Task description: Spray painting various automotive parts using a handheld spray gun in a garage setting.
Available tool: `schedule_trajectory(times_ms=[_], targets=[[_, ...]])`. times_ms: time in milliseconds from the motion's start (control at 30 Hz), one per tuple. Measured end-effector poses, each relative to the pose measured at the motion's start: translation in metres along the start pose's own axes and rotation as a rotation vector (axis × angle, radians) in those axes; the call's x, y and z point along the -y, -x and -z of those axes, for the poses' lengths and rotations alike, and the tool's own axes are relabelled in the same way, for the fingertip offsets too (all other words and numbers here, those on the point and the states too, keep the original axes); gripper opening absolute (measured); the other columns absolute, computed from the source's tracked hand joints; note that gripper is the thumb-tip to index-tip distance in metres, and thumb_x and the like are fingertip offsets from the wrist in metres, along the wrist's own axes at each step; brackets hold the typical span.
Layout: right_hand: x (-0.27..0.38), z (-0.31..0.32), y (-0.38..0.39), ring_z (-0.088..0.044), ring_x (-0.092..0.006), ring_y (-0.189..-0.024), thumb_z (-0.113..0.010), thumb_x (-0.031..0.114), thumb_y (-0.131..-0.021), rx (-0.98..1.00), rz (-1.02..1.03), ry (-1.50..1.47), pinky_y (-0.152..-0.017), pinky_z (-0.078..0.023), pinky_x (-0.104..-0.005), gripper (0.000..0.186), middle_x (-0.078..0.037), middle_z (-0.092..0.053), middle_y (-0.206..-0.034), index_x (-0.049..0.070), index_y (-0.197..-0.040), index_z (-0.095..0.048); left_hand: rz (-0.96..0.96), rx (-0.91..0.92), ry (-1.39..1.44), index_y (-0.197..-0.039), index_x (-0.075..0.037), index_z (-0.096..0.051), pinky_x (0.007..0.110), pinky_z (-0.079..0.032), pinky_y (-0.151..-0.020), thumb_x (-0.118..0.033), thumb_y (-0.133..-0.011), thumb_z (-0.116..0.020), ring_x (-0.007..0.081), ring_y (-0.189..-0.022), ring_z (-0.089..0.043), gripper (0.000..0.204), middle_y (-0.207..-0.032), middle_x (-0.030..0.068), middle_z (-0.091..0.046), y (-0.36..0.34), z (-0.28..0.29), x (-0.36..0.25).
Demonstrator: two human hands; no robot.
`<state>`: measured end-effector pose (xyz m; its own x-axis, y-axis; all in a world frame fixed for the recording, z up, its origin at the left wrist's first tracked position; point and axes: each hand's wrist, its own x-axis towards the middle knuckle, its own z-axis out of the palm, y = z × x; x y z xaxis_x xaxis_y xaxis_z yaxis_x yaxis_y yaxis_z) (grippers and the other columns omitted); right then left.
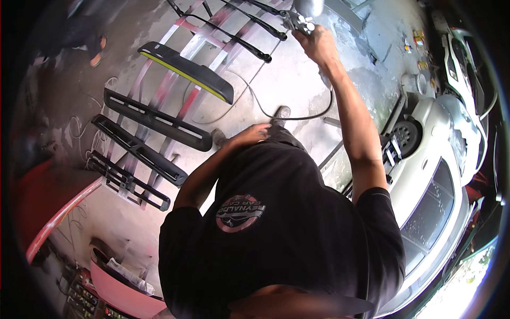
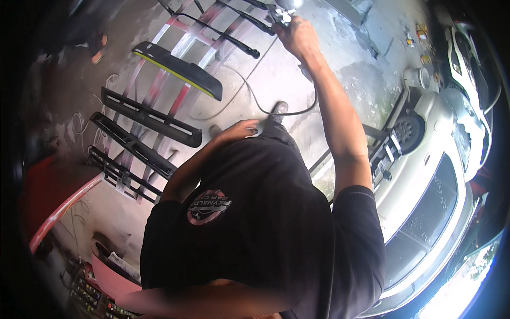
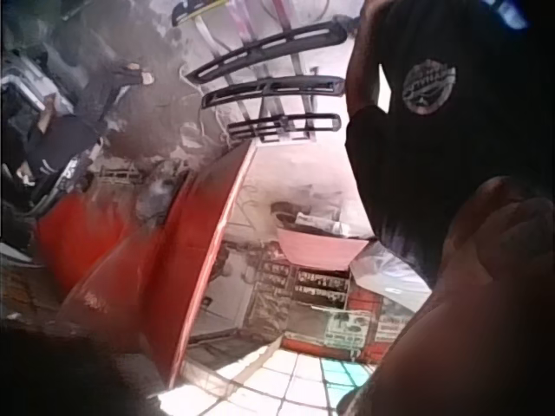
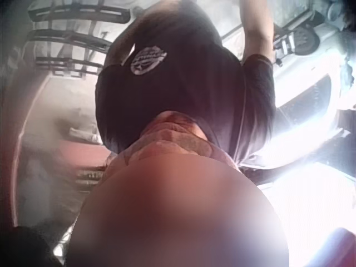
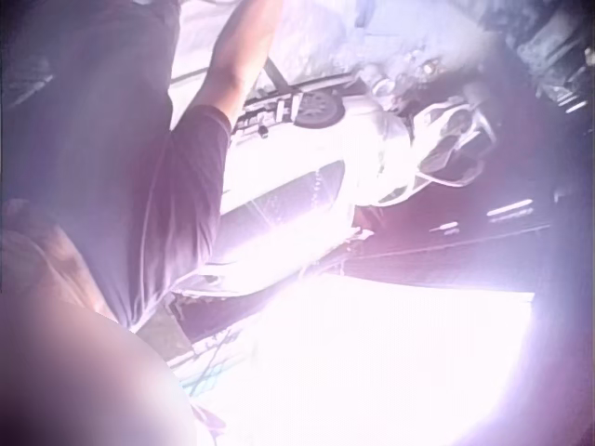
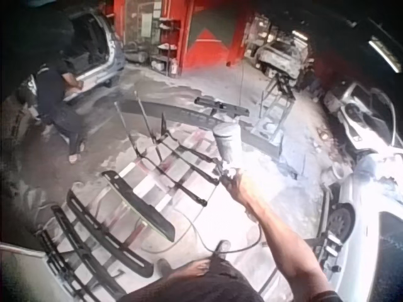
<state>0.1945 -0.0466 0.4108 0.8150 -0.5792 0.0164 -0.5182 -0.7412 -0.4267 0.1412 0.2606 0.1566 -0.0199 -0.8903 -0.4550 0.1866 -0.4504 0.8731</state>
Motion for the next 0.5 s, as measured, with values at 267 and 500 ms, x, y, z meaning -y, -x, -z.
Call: schedule_trajectory(times_ms=[267,500], targets=[[-0.042,0.016,-0.103,-0.071,-0.0458,-0.083,-0.074,0.024,-0.089,-0.025,0.365,-0.095,-0.072,-0.057,-0.0524,0.036,-0.031,-0.070,-0.086,-0.001,-0.114,-0.070,0.012,-0.359,0.024,-0.149,0.001,-0.046,0.038,-0.049,-0.101,-0.026,-0.097,-0.068,0.0293,-0.121,-0.063,0.063,-0.131,0.0217,-0.065,-0.085,-0.040,-0.016],[-0.121,0.078,-0.119,-0.060,-0.0348,-0.058,-0.073,0.027,-0.094,0.211,0.462,0.029,-0.063,-0.049,-0.0448,0.030,-0.023,-0.060,-0.065,-0.002,-0.102,-0.072,0.175,-1.010,0.043,-0.136,-0.003,-0.061,0.040,-0.052,-0.099,-0.020,-0.093,-0.066,0.0352,-0.117,-0.067,0.046,-0.123,0.0242,-0.070,-0.088,-0.070,0.023]])
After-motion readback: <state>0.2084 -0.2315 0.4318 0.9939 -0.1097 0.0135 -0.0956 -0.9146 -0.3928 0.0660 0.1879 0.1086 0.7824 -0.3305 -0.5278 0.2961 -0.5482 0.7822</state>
